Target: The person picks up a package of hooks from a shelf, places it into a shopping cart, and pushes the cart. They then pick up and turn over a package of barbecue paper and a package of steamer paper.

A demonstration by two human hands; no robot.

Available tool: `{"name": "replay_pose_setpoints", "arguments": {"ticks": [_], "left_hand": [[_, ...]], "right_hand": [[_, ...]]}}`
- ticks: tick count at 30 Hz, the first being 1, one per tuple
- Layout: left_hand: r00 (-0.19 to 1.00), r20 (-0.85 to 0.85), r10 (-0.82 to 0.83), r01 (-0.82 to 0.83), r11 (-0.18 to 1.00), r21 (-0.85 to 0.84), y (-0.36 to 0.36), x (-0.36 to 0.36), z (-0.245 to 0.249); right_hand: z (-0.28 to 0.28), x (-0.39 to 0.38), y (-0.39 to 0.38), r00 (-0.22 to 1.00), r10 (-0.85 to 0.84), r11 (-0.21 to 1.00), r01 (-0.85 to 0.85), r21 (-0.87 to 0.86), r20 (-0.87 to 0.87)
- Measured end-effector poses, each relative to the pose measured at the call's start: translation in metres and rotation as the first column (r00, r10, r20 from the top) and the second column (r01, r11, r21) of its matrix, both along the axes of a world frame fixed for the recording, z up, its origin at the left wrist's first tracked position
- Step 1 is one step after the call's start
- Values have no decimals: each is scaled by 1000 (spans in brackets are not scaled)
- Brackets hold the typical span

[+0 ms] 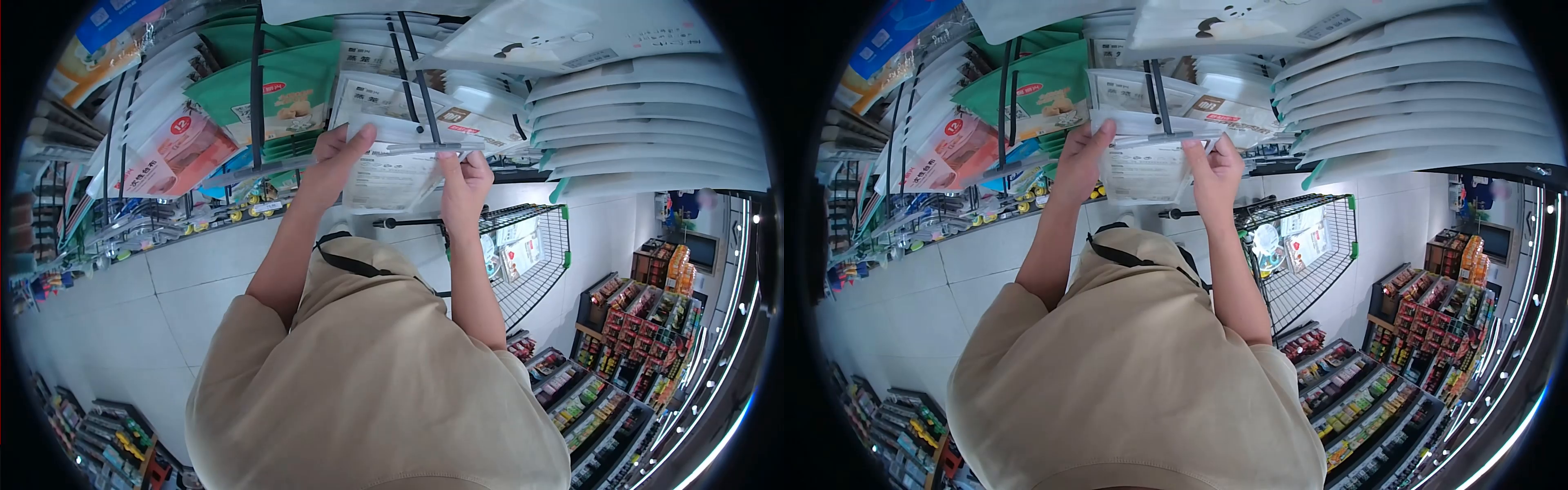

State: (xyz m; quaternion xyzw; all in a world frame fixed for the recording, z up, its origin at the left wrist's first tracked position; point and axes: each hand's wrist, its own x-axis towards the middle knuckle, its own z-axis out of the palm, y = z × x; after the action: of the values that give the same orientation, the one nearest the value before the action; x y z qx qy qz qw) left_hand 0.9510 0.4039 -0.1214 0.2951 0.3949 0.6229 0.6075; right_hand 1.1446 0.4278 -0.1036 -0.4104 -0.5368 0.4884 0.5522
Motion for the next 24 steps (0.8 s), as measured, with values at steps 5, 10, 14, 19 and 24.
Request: {"name": "replay_pose_setpoints", "arguments": {"ticks": [5, 10, 14, 19, 24], "left_hand": [[1000, 4, -14, 14, 1000, 27, 7, -2, -1], [993, -120, -5, 8, 1000, 25, 13, -8, 1], [980, -197, 9, 4, 998, 65, 16, -12, 9], [959, -272, 82, -50, 991, 124, 24, -14, 4], [964, -245, 107, -78, 989, 125, 36, -14, -3]], "right_hand": [[-1, -2, 8, 1000, 11, 1000, -10, -20, 29], [1, -12, 18, 995, 12, 998, -5, -64, 104], [-12, -13, 17, 994, -21, 1000, 24, -20, 111], [-19, -9, 0, 820, -275, 916, 64, 397, 502], [-14, -10, -12, 704, -260, 892, -86, 444, 661]]}}
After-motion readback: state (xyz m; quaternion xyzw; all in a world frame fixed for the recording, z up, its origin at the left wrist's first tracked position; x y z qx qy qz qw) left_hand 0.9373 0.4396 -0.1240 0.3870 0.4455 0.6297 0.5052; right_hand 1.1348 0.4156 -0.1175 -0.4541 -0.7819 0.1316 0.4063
